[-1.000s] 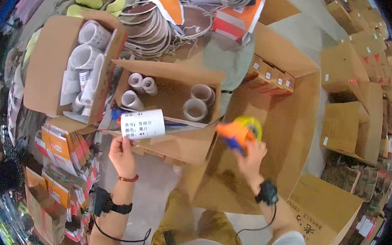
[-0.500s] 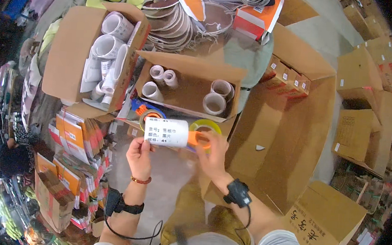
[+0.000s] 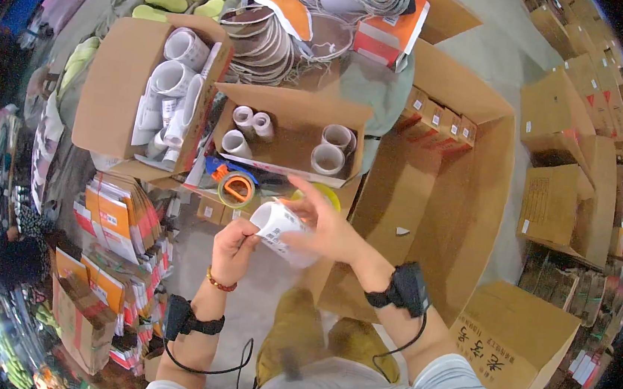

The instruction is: Packing shoes into boxes and organizing larger shipping cartons in a warehouse setting.

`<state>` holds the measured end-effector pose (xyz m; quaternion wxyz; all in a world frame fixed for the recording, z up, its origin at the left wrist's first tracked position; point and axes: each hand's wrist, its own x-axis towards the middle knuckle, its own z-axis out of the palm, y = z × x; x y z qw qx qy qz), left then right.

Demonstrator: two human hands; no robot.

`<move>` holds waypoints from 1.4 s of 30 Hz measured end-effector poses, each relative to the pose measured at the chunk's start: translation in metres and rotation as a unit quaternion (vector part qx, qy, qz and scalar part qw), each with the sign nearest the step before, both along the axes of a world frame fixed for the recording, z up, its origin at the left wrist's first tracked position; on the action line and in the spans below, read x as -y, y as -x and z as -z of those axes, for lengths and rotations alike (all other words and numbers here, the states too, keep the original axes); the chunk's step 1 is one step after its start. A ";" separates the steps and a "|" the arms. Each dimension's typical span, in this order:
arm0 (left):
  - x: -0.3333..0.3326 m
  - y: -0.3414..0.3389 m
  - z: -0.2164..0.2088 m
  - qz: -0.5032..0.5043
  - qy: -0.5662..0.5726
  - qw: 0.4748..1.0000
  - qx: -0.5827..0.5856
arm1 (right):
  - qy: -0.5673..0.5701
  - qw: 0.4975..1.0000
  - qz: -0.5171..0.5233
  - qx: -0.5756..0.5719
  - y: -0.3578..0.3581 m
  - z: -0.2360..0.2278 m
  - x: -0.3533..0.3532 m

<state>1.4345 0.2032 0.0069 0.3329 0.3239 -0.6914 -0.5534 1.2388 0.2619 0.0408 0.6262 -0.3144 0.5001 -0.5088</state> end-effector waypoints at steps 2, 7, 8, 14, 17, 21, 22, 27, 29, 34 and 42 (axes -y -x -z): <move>0.000 0.000 -0.006 0.024 0.004 1.000 -0.003 | 0.026 0.996 -0.010 -0.086 0.006 -0.003 0.000; 0.002 0.000 -0.025 0.029 0.082 0.985 0.150 | 0.109 0.923 -0.110 -0.352 0.019 -0.022 0.002; 0.001 0.000 -0.026 0.028 0.082 0.985 0.151 | 0.110 0.923 -0.111 -0.352 0.015 -0.023 0.003; -0.002 0.014 -0.038 0.063 0.105 0.964 0.235 | 0.208 0.772 -0.203 -0.566 0.003 -0.017 0.001; 0.002 0.016 -0.032 0.079 0.057 0.966 0.240 | 0.199 0.790 -0.168 -0.555 0.002 -0.021 -0.005; 0.021 0.018 -0.006 -0.012 -0.031 0.978 0.204 | 0.287 0.800 0.001 -0.527 0.010 -0.033 -0.018; 0.028 0.020 0.000 -0.060 -0.076 0.972 0.214 | 0.274 0.808 0.074 -0.517 0.013 -0.034 -0.024; 0.073 0.046 0.020 -0.233 0.018 0.968 0.092 | 0.065 0.890 0.355 -0.278 0.032 -0.013 -0.073; 0.084 0.067 0.020 -0.251 0.110 0.958 0.082 | 0.037 0.884 0.397 -0.244 0.037 -0.008 -0.090; 0.104 0.072 0.080 -0.105 0.285 0.940 0.158 | -0.035 0.883 0.431 -0.179 0.015 0.002 -0.108; -0.035 0.061 0.028 0.189 -0.354 0.916 -0.003 | -0.049 0.884 0.452 -0.107 -0.007 0.021 -0.109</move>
